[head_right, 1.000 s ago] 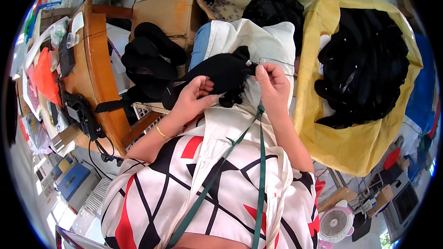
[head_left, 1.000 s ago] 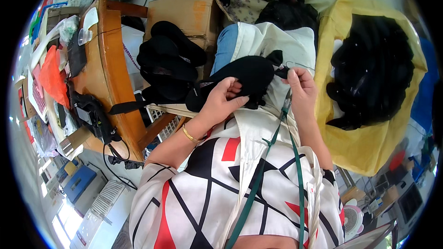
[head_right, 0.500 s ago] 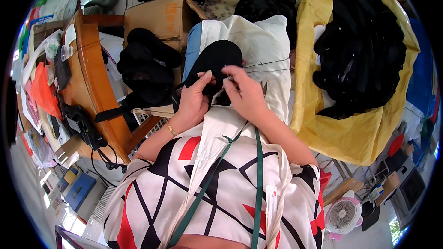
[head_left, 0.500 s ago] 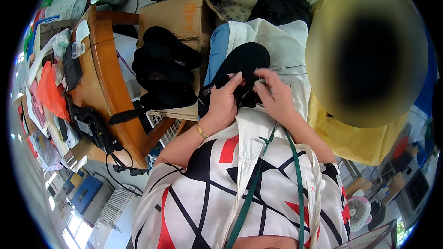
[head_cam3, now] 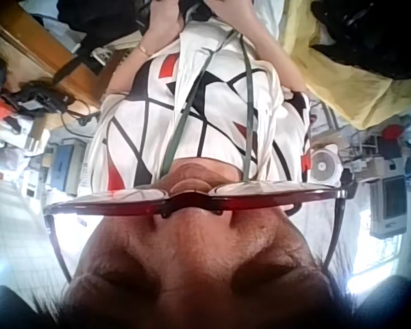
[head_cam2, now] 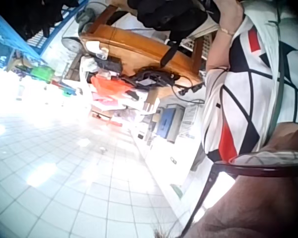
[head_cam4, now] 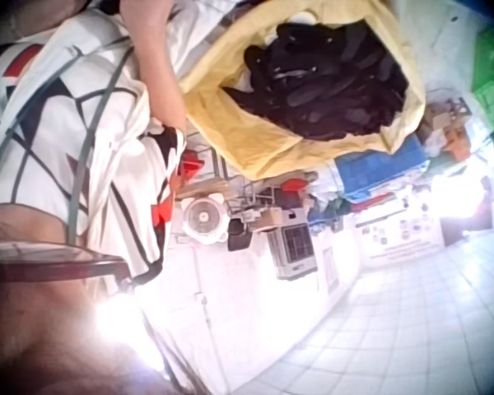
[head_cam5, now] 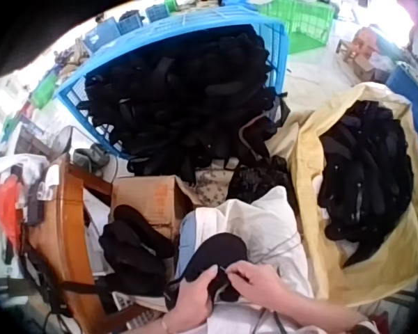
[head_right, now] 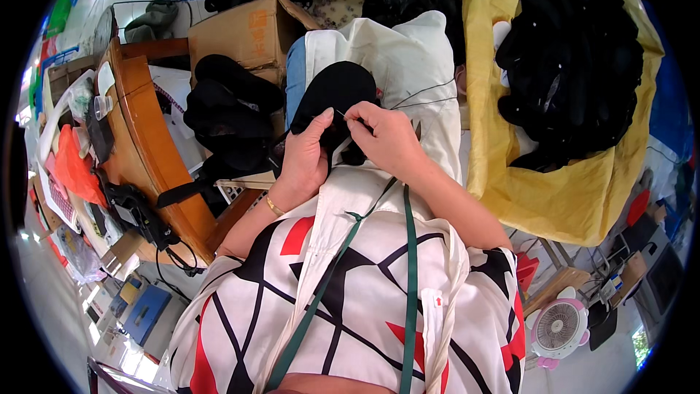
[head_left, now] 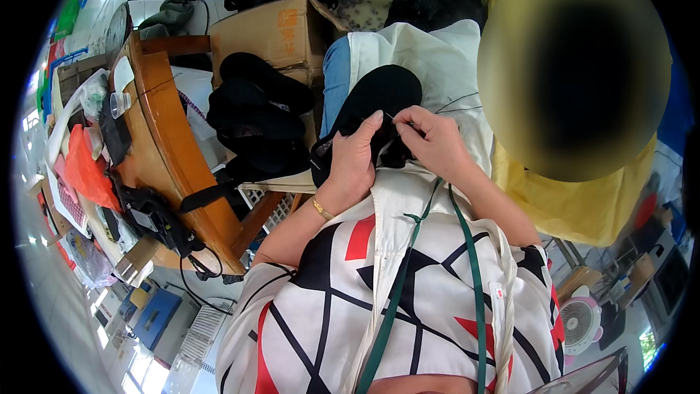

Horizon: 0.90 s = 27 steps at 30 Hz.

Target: The person is hand-sewing a black shoe using a needle and thread. They repeatedly insert the needle into the shoe's sole and pull the thread through to secure it. The person handles multiple shoes, picking them up from a pile and placing them back down after working on them.

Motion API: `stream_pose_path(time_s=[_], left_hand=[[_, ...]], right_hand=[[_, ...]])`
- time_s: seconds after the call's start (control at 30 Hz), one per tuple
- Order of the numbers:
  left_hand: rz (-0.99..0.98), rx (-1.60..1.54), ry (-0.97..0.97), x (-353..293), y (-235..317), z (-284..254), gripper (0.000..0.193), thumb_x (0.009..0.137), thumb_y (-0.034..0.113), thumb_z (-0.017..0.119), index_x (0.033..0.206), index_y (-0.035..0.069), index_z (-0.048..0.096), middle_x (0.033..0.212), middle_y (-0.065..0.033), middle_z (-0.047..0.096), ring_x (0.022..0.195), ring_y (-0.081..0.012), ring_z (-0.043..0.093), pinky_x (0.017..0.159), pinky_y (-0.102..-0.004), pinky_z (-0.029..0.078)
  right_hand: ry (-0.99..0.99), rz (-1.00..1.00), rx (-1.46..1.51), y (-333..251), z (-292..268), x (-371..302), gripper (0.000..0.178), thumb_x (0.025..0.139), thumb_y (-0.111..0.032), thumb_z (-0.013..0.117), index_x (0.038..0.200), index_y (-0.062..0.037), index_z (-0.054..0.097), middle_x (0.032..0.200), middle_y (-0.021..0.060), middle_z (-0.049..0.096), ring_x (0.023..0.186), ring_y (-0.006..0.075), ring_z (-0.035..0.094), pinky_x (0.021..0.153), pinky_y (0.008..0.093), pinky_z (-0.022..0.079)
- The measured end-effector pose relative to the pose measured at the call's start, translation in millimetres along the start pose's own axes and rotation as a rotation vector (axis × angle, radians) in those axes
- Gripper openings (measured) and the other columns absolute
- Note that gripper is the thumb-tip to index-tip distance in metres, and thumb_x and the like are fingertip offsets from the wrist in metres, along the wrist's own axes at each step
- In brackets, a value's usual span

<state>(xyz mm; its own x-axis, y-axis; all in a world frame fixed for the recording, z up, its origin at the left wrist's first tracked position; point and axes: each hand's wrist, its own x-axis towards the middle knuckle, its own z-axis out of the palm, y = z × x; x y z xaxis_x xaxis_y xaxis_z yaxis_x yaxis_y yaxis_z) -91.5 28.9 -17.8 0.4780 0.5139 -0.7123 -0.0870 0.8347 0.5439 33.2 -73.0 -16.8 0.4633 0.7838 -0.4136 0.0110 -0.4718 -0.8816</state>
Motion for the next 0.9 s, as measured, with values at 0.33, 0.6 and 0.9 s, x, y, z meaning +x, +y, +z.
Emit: stream_pose_path(time_s=[0.33,0.6,0.9], left_hand=[[-0.013,0.017,0.012,1.2,-2.4,-3.8,0.026,0.090,0.005,0.071,0.115,0.002,0.067,0.109,-0.0057,0.071,0.097,-0.0140,0.067,0.089,-0.0291,0.053],[0.051,0.067,-0.050,-4.8,-7.0,-5.6,0.025,0.091,0.006,0.069,0.115,0.000,0.067,0.109,-0.0065,0.071,0.096,-0.0145,0.067,0.088,-0.0284,0.052],[-0.031,0.163,0.009,-2.4,0.3,-10.3,0.028,0.091,0.016,0.071,0.111,-0.003,0.067,0.107,-0.0061,0.071,0.095,-0.0144,0.066,0.088,-0.0279,0.052]], right_hand=[[-0.062,-0.031,-0.037,1.2,-4.5,2.4,0.012,0.091,-0.008,0.063,0.101,-0.0011,0.065,0.069,0.0012,0.059,0.061,0.0060,0.048,0.056,0.0246,0.042],[-0.178,0.130,0.076,-5.3,-8.3,13.9,0.009,0.091,-0.011,0.062,0.093,-0.0025,0.063,0.064,0.0062,0.062,0.055,0.0122,0.058,0.055,0.0299,0.047],[-0.094,-0.051,0.053,14.5,1.0,1.3,0.009,0.093,-0.012,0.062,0.100,-0.0052,0.061,0.071,0.0088,0.061,0.061,0.0183,0.055,0.062,0.0303,0.047]])
